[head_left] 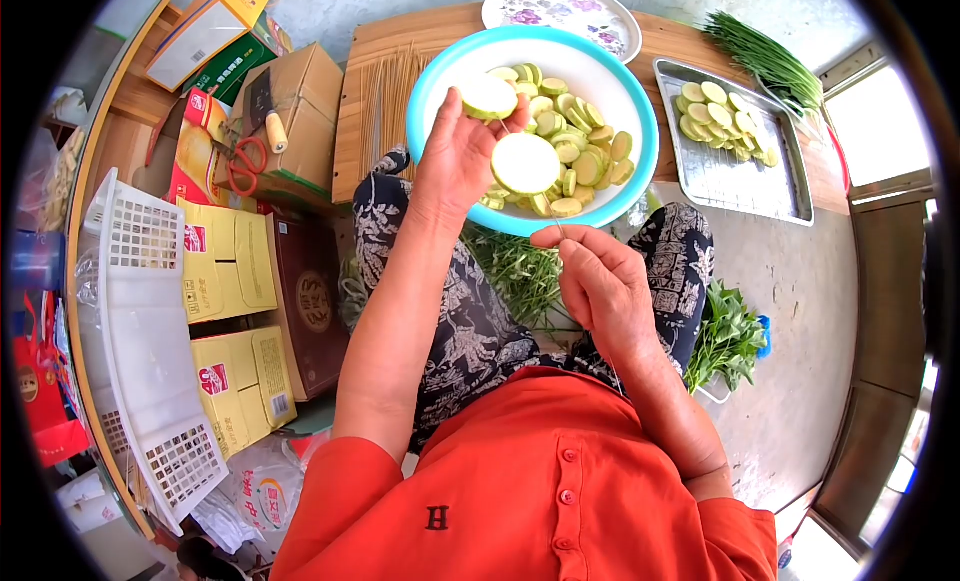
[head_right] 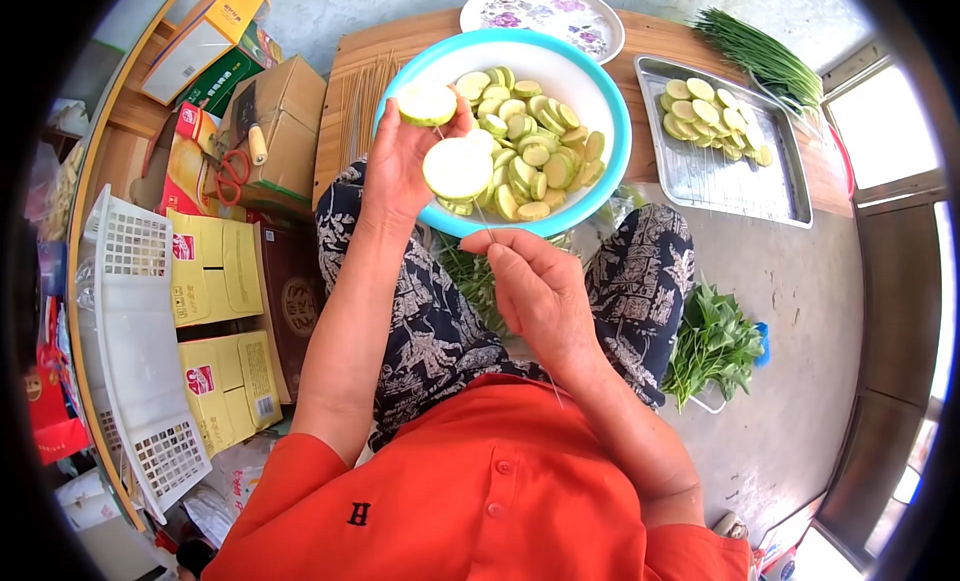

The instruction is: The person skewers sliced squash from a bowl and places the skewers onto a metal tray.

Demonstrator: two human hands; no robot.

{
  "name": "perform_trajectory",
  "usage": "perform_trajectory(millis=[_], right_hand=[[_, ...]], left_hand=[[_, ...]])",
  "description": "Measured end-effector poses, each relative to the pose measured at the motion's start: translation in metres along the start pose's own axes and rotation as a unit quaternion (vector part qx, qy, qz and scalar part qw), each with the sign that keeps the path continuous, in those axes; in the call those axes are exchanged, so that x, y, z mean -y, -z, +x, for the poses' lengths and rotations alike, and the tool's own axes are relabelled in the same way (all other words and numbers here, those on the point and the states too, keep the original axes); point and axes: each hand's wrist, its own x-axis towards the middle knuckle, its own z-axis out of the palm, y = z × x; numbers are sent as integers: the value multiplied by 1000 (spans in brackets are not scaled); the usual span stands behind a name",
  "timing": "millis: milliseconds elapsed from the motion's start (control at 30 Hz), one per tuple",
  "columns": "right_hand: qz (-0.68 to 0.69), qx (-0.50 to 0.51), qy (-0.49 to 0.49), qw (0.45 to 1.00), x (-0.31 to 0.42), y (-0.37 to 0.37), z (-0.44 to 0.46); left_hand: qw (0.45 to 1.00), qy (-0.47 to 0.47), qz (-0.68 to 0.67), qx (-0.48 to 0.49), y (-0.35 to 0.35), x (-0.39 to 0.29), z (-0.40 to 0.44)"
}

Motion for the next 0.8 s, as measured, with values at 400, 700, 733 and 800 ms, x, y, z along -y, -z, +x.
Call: perform_trajectory(millis=[400,700,733,800], right_hand=[[55,-11,3,998,-7,-1,12],[-11,-10,5,1000,-32,-4,11],[-11,-9,5,1000,-34,-3,12],[-16,-16,16,1000,-37,-3,13]], left_hand=[[997,28,72,12,-11,8,-8],[998,39,-36,-24,-7,19,-8],[997,48,-46,-29,-7,21,-9],[996,59,-56,-34,-7,23,-9]])
